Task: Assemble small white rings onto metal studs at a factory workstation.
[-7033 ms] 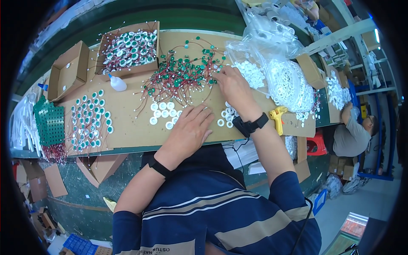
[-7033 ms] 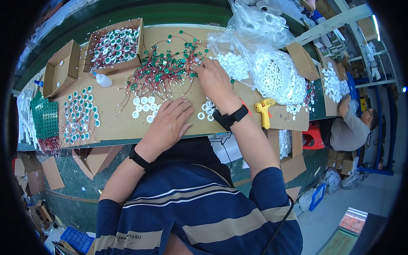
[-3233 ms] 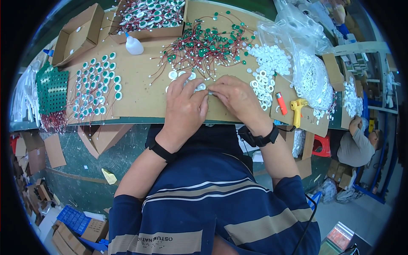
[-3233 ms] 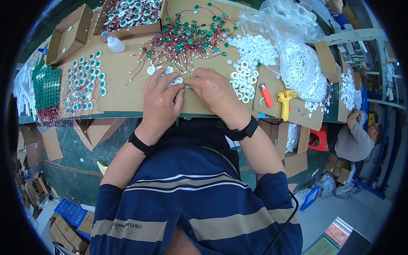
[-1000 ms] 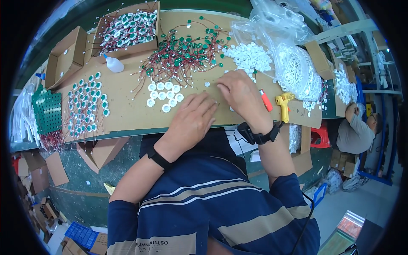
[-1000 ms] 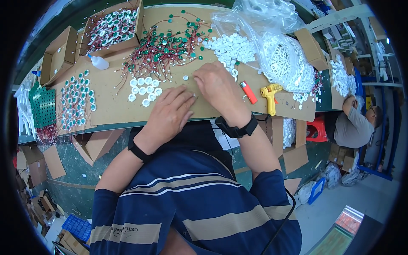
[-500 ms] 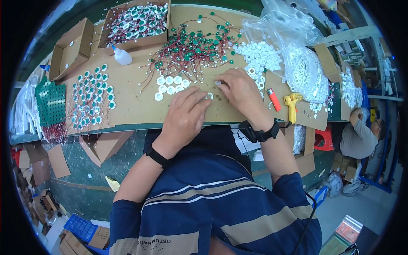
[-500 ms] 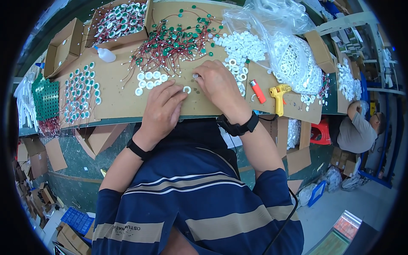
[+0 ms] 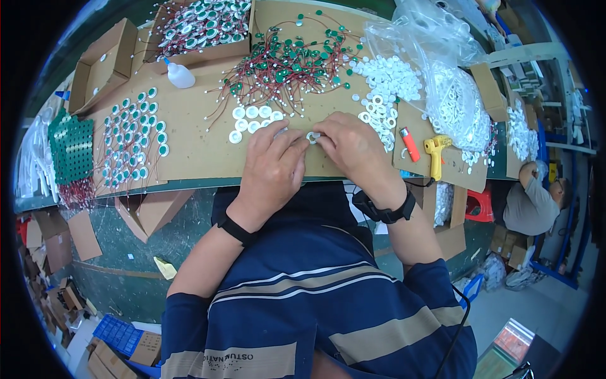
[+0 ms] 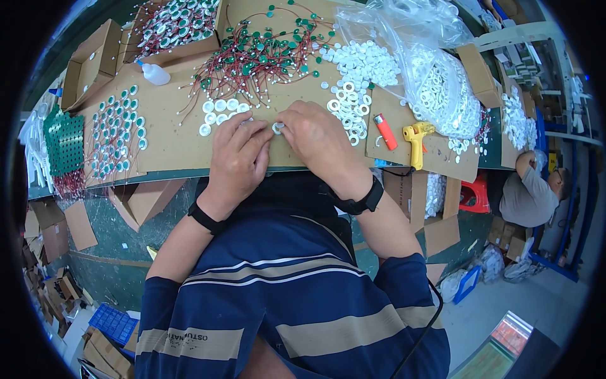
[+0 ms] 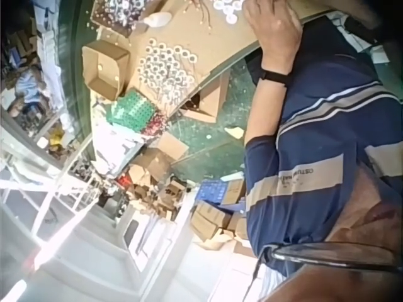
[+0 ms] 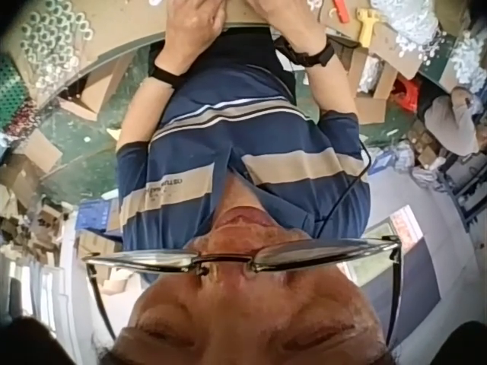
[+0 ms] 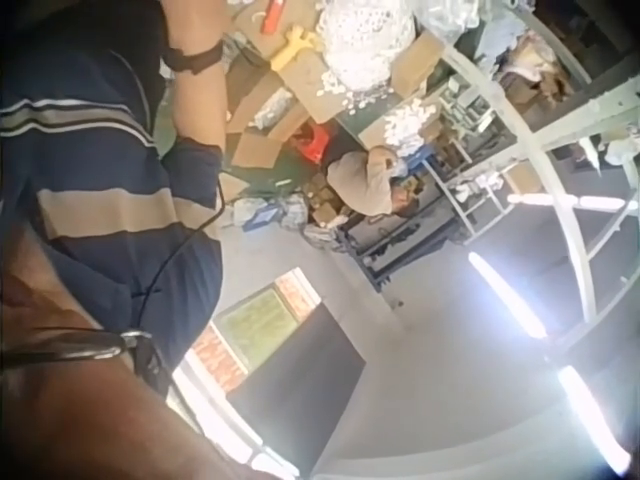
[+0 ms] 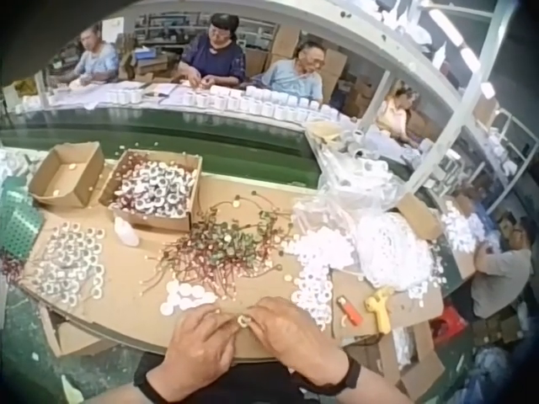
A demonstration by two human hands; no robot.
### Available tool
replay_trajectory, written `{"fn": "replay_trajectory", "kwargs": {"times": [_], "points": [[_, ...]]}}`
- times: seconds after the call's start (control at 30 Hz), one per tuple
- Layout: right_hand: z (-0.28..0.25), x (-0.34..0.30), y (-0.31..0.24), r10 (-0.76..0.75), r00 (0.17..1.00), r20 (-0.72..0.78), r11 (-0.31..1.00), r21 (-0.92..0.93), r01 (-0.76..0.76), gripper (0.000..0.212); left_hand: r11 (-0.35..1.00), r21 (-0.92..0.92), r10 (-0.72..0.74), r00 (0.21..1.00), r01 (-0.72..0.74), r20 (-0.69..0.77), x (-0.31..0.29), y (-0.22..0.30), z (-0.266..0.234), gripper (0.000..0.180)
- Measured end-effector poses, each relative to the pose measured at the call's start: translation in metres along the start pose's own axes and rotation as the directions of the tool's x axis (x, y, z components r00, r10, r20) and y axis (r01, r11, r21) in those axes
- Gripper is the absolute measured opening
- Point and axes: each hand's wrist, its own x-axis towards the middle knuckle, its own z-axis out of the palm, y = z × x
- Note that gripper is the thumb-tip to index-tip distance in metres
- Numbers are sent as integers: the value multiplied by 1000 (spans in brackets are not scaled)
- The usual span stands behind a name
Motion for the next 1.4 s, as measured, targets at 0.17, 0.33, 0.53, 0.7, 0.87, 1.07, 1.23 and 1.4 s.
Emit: {"fn": "replay_trajectory", "kwargs": {"times": [0.17, 0.33, 0.53, 0.7, 0.87, 1.07, 1.23, 1.4], "points": [[3, -1, -3, 1, 1000, 25, 1000, -24, 0, 16, 1000, 7, 5, 1000, -5, 3, -1, 1, 0, 31], [6, -1, -6, 8, 999, 45, 999, -38, -6, 16, 1000, 10, 1, 1000, -1, 11, 0, 1, 1, 28], [7, 0, -5, -2, 999, 48, 1000, -24, 3, 15, 1000, 18, -6, 1000, 6, 19, 0, 1, 2, 24], [9, -4, -2, -19, 998, 58, 1000, 5, 18, 15, 1000, 21, -7, 1000, 7, 15, -1, 1, 2, 23], [12, -6, -2, -18, 1000, 16, 999, 30, 18, 16, 1000, 10, -9, 1000, 9, 15, -1, 0, 2, 23], [16, -7, 4, 2, 1000, 16, 997, 76, -3, 14, 1000, 12, -15, 1000, 15, 23, -1, 0, 3, 24], [17, -7, 2, 32, 999, 14, 996, 86, -33, 13, 1000, 7, -12, 1000, 12, 25, -2, 0, 2, 25], [22, -13, -3, -17, 997, -77, 1000, 2, 18, 11, 1000, 8, -17, 999, 16, 33, -2, 0, 2, 25]]}}
